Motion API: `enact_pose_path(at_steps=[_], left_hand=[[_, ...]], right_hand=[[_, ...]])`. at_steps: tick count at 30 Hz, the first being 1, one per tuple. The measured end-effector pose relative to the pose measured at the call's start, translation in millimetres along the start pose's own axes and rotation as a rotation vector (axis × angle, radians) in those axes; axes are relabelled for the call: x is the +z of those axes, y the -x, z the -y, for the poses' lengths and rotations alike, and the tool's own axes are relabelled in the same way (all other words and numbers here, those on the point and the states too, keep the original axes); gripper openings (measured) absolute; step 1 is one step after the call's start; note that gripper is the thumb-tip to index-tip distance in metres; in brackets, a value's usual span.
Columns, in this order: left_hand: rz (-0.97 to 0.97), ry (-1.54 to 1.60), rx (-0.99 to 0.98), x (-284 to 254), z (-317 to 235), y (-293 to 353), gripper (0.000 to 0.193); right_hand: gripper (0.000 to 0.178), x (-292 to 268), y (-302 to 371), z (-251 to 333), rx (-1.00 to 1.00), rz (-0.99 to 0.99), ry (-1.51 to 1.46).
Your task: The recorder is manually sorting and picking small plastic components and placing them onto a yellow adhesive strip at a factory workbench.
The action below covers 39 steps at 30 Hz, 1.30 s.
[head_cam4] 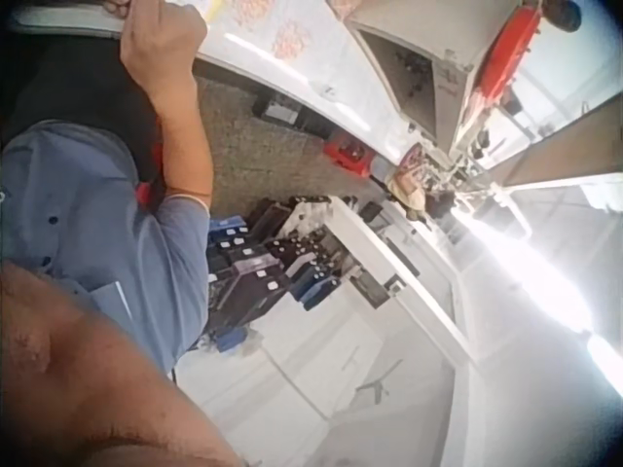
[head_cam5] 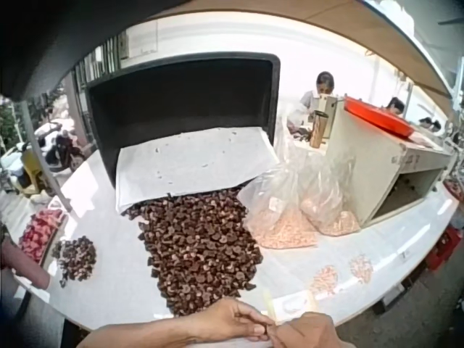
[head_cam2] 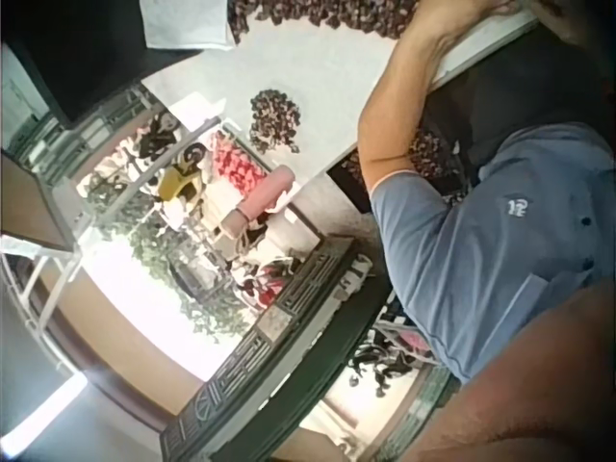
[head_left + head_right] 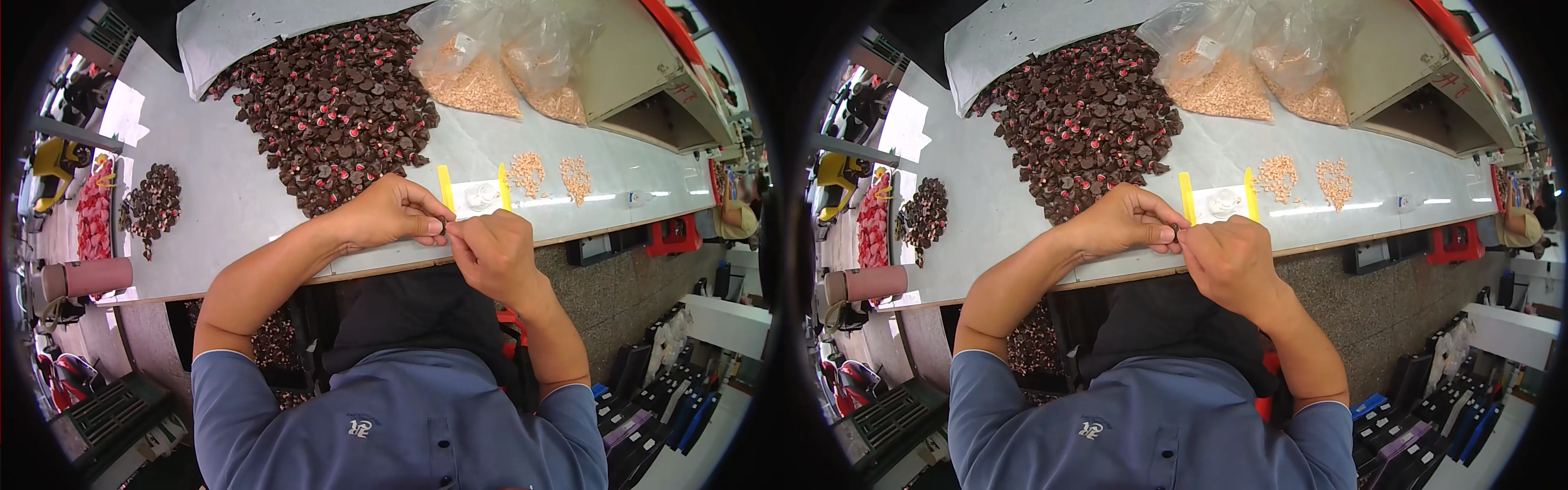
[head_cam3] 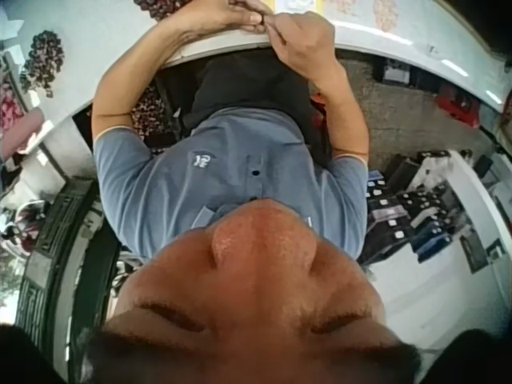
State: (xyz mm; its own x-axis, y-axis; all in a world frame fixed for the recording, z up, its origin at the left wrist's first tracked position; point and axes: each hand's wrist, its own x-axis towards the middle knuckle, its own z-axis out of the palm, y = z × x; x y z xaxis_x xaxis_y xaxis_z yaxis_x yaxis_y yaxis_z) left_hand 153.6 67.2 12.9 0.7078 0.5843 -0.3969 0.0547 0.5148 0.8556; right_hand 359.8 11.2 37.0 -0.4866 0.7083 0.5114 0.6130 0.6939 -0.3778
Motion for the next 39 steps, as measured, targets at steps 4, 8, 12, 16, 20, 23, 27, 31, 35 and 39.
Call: enact_pose_path(at_steps=[4, 8, 12, 16, 20, 23, 27, 31, 35, 39], left_hand=[[0.023, 0.022, 0.021, -0.5, 3.3, 0.2, 0.024], [0.044, -0.02, 0.021, 3.7, -2.4, 0.4, 0.024], [0.027, -0.052, -0.011, 3.5, -5.5, 0.1, 0.025], [0.026, -0.052, -0.011, 2.0, -4.9, 0.7, 0.026], [0.061, -0.039, -0.003, -2.9, -1.5, 1.9, 0.028], [0.073, -0.018, -0.012, -2.6, -0.1, 1.2, 0.029], [0.066, -0.021, -0.03, -0.8, -1.3, 0.6, 0.029], [0.076, -0.014, -0.02, -0.7, -0.6, 0.0, 0.028], [0.064, -0.001, -0.021, -0.8, -0.1, 1.2, 0.028], [0.09, -0.027, -0.003, -2.2, 0.4, -1.7, 0.027]], right_hand=[[0.011, -1.9, 9.3, -6.5, 0.015, -0.046, -0.088], [0.008, -30.1, 32.4, -24.9, 0.497, -0.204, -0.315], [0.01, -54.6, 67.5, -60.2, 0.656, -0.333, -0.205], [0.012, -74.8, 98.9, -96.6, 0.831, -0.491, 0.013], [0.01, -82.5, 106.8, -109.1, 0.864, -0.37, 0.148], [0.01, -81.3, 103.5, -113.7, 0.874, -0.226, 0.242], [0.012, -80.4, 94.4, -114.7, 0.931, -0.198, 0.298], [0.013, -79.8, 91.3, -118.3, 0.962, -0.169, 0.326], [0.013, -78.5, 90.9, -121.5, 0.952, -0.169, 0.339], [0.012, -79.2, 95.0, -121.3, 0.949, -0.216, 0.279]])
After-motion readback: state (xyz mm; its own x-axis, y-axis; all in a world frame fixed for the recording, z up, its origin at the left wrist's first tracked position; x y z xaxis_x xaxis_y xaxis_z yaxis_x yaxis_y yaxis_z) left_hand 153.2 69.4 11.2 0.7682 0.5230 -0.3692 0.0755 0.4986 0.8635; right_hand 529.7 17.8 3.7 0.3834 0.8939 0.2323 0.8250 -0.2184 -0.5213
